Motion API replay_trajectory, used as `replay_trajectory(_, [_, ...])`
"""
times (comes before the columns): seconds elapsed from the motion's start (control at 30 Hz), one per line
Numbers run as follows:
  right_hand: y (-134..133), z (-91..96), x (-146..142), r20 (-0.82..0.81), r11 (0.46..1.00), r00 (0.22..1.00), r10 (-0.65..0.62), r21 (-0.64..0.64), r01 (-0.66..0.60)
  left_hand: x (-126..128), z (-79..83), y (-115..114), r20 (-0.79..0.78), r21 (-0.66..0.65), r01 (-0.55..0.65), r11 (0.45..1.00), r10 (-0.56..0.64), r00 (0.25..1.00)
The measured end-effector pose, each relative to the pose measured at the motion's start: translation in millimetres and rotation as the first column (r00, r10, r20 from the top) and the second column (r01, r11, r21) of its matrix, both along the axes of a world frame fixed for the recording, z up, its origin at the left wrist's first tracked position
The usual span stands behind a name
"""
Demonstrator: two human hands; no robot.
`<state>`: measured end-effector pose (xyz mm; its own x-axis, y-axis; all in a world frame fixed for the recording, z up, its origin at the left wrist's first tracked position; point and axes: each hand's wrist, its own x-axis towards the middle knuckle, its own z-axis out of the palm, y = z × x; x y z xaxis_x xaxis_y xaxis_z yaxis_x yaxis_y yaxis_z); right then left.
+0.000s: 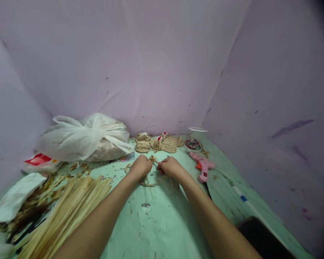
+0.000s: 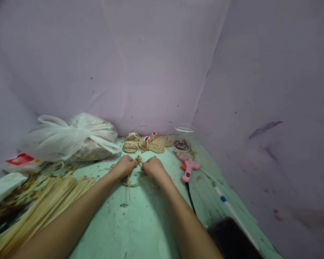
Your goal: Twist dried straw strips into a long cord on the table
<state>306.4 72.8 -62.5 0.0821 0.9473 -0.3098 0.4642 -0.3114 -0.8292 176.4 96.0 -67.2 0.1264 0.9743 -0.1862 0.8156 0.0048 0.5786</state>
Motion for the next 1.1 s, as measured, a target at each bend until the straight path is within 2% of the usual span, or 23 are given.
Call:
replay_trajectory(0.13, [0,-5.0,5,0.147,0.988,0.987,-0.058,0.152,0.036,-3,7.0,-14,-0.273,0.084,0.085,0.993,-0.059,0.96])
replay_trajectory(0.23, [-1,-6.7,5,0.288,0.955,0.951,-0.109,0.295,0.02,-5,8.9,-25,-0.378,0.102,0.17,0.98,-0.12,0.918])
replay_trajectory(0.3, [-1,-6.6,3,0.35,0.943,0.93,-0.109,0.332,-0.014,-6,8.7,-31,-0.422,0.109,0.217,0.97,-0.152,0.894])
replay_trajectory(0.4, [-5,-4.9,-1,0.42,0.941,0.907,-0.033,0.32,-0.113,-6,8.4,-35,-0.474,0.124,0.25,0.96,-0.164,0.865])
replay_trajectory(0.5, [-12,-3.9,-8,0.525,0.917,0.849,0.062,0.306,-0.256,-6,8.0,-37,-0.497,0.13,0.269,0.954,-0.173,0.851])
replay_trajectory(0.6, [-23,-5.0,-13,0.587,0.899,0.806,0.079,0.307,-0.312,-6,7.0,-37,-0.491,0.135,0.259,0.956,-0.162,0.856])
replay_trajectory(0.73, [-39,-5.1,-16,0.541,0.913,0.836,0.093,0.289,-0.289,-6,6.3,-35,-0.468,0.126,0.238,0.963,-0.154,0.87])
replay_trajectory(0.83, [-43,0.7,-12,0.563,0.928,0.821,0.096,0.247,-0.278,-6,6.5,-34,-0.47,0.104,0.223,0.969,-0.15,0.87])
replay_trajectory(0.93, [-37,10.3,0,0.648,0.951,0.761,0.021,0.223,-0.216,-9,6.7,-31,-0.472,0.074,0.223,0.972,-0.163,0.866])
replay_trajectory(1.0, [-29,15.3,11,0.719,0.962,0.692,-0.06,0.227,-0.152,-14,6.7,-28,-0.463,0.064,0.235,0.97,-0.179,0.868])
replay_trajectory(1.1, [-20,17.1,20,0.792,0.968,0.601,-0.111,0.224,-0.116,-24,6.2,-22,-0.427,0.079,0.23,0.97,-0.176,0.887])
